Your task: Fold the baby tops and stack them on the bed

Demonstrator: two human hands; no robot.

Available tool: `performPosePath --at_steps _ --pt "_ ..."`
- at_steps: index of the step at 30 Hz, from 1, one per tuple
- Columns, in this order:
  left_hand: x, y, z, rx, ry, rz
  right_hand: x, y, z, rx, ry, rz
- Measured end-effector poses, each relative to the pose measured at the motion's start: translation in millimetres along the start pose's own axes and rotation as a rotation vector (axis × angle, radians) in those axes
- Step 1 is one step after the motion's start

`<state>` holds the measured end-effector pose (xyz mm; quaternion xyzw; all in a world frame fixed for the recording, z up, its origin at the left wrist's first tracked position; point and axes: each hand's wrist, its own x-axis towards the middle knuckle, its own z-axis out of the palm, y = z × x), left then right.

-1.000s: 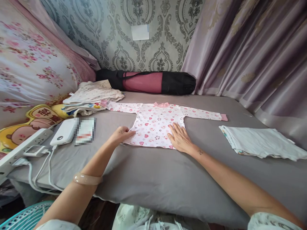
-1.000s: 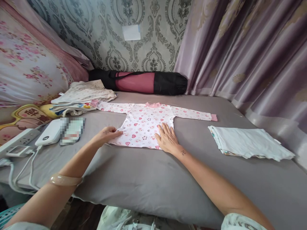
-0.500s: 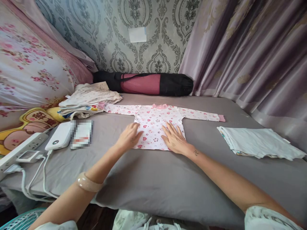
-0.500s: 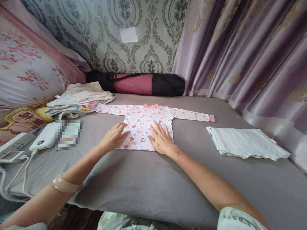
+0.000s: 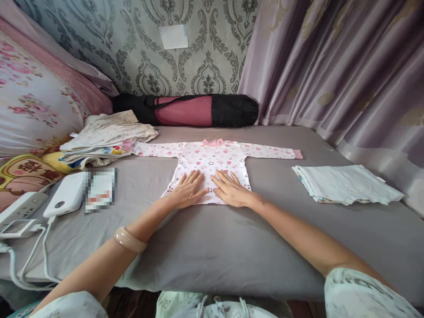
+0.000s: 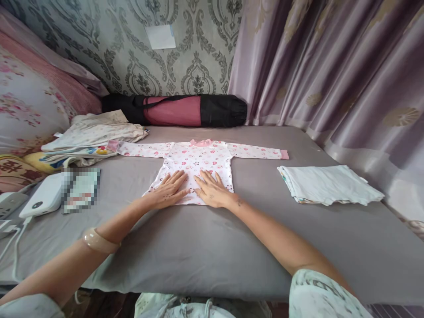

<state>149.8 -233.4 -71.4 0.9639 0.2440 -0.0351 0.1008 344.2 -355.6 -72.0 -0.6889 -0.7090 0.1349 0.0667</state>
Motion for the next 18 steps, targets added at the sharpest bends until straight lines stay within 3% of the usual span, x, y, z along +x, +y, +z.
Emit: performPosePath --at_steps 4,10,13,18 --pt "-5.4 -14.6 -0.5 0.061 0.113 0.016 -8.6 23.9 -4.0 -0.042 0.044 0.051" --pt "-9.0 -32.7 6.3 0.039 0.043 0.029 -15.2 38.2 2.7 -0.104 0.060 0.084" --pt "-8.7 -28.7 1.3 0.017 0.020 0.025 -13.9 33.2 -1.6 -0.099 0.039 0.088" --pt "-7.6 0.0 -6.5 0.015 0.026 0.073 -14.8 10.9 -8.5 -0.081 0.079 -0.039"
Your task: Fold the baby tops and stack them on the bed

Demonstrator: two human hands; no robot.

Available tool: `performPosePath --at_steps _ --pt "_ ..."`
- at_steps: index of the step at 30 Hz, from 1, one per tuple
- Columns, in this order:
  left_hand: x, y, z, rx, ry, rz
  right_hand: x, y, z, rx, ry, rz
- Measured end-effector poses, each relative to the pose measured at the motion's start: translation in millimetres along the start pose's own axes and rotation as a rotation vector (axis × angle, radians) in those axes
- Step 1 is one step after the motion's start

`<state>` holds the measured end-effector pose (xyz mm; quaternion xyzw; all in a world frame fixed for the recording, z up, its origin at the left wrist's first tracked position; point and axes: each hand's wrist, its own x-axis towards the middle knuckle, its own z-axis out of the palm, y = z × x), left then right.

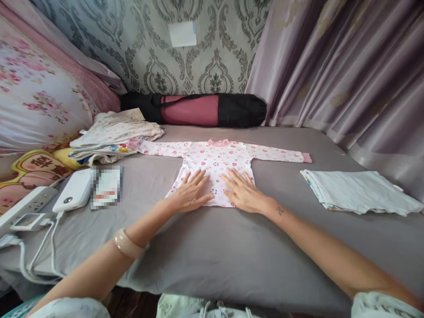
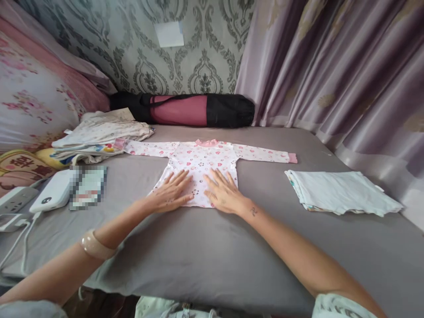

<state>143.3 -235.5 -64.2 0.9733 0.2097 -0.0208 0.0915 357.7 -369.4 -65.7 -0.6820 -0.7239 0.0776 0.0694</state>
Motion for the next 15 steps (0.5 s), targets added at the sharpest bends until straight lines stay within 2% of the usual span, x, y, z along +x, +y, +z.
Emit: performPosePath --at_steps 4,9,12,15 --pt "0.9 14.8 6.1 -0.015 -0.039 0.084 -4.8 -14.3 3.4 0.041 -0.075 -0.035" --pt "14.1 8.3 -3.6 -0.068 0.000 0.119 5.4 -6.0 -2.8 0.114 -0.113 -0.023" --pt "43.7 -2.8 -13.2 -0.061 0.142 0.075 31.5 15.5 -8.2 0.105 0.019 0.101" --pt "79.0 -18.2 -10.4 0.015 0.214 -0.086 61.3 43.7 -5.5 0.001 0.113 0.309"
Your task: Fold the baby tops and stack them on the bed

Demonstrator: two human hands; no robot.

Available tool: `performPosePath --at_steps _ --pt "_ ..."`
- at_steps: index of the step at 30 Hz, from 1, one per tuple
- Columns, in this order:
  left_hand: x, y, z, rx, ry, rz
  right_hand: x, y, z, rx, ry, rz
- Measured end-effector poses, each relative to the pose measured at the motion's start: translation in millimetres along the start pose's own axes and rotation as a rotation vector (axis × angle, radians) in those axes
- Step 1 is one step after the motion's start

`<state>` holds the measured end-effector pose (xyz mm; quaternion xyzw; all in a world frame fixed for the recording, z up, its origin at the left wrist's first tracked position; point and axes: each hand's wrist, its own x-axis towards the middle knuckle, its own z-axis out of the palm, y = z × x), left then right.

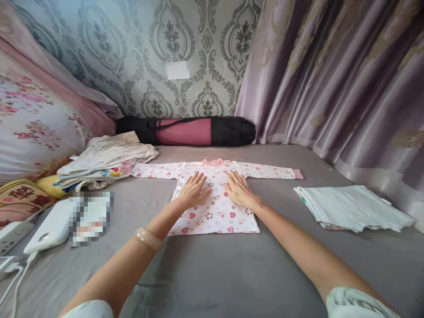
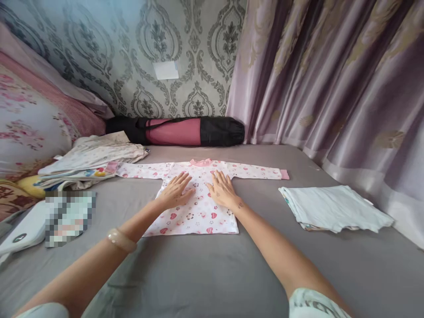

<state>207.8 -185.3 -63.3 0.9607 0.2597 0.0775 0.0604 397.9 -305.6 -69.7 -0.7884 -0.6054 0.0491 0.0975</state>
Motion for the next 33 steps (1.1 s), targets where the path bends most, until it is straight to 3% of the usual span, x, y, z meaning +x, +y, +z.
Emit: performPosePath --at_steps 3,6,11,16,21,24,29,33 --pt "20.2 -13.0 18.1 0.046 -0.050 -0.101 22.9 17.1 11.9 -0.064 -0.030 0.101" --pt "23.3 -21.3 30.0 0.053 -0.098 -0.134 28.4 25.8 19.5 -0.073 -0.073 0.119" --pt "29.2 -23.1 18.6 0.094 -0.067 -0.092 30.8 21.8 5.4 -0.099 -0.095 0.111" --pt "63.1 -27.8 3.6 0.101 -0.023 -0.122 56.1 11.6 -7.4 -0.094 0.012 0.076" --pt "97.4 -38.1 16.1 0.085 -0.028 -0.034 93.6 4.7 9.1 -0.087 0.010 0.024" --pt "106.6 -43.1 29.1 0.064 -0.084 -0.077 108.9 3.4 18.8 -0.070 0.001 0.051" --pt "107.4 -49.3 42.6 0.052 -0.069 -0.144 114.6 6.2 30.4 -0.033 0.002 0.065" --pt "110.0 -49.4 40.3 0.048 -0.092 -0.152 116.0 7.9 32.6 -0.014 0.006 0.065"
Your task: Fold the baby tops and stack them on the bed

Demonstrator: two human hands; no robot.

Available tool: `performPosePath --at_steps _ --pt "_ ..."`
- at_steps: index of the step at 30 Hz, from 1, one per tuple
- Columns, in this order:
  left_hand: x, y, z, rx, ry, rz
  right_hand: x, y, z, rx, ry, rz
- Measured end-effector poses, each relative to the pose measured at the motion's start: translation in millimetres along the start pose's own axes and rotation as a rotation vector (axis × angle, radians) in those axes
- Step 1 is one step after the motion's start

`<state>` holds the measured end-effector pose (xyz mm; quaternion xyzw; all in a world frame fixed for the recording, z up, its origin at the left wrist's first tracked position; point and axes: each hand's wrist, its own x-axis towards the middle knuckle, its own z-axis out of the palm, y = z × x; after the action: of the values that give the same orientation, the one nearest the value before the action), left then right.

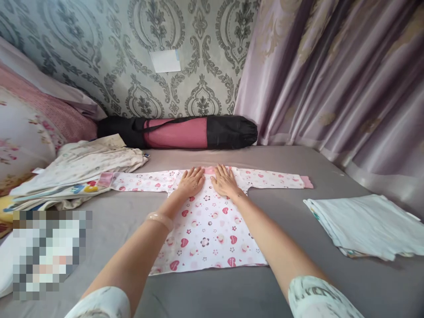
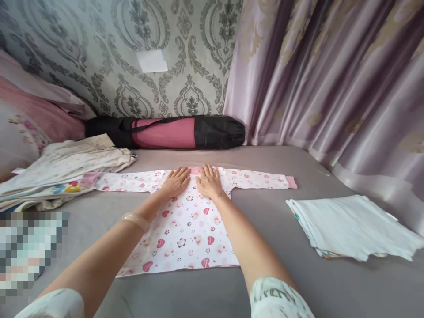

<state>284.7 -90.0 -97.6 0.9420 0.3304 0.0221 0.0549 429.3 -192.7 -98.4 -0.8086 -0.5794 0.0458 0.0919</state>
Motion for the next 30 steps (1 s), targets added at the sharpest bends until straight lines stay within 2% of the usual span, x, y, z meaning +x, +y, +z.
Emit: performPosePath --at_steps 4,9,13,17,21,23,26,28,30 --pt "1.2 10.8 -9.7 0.017 -0.039 -0.025 2.4 4.7 -14.3 0.104 -0.080 0.015" --pt "-8.8 30.5 -11.1 0.054 0.095 0.098 -13.7 22.8 -32.6 0.063 0.013 0.150" --pt "-14.4 35.3 -2.0 0.007 0.045 0.116 -30.8 34.8 -25.6 -0.026 0.011 0.259" --pt "-13.9 33.8 2.3 -0.020 0.014 0.106 -34.3 37.6 -15.5 -0.051 0.022 0.264" --pt "-13.7 32.8 3.8 -0.017 0.027 0.109 -31.4 39.7 -22.6 0.006 -0.025 0.278" --pt "-13.9 32.1 5.8 -0.005 0.074 0.065 -31.3 43.0 -30.4 0.063 -0.059 0.287" --pt "-13.0 30.6 9.9 0.007 0.158 -0.104 -33.9 49.7 -36.5 0.061 -0.015 0.318" --pt "-11.4 29.9 12.2 0.004 0.141 -0.194 -36.4 53.6 -33.7 0.036 -0.003 0.338" --pt "-9.6 30.3 13.4 -0.003 0.091 -0.222 -38.3 55.9 -27.2 0.021 -0.017 0.350"
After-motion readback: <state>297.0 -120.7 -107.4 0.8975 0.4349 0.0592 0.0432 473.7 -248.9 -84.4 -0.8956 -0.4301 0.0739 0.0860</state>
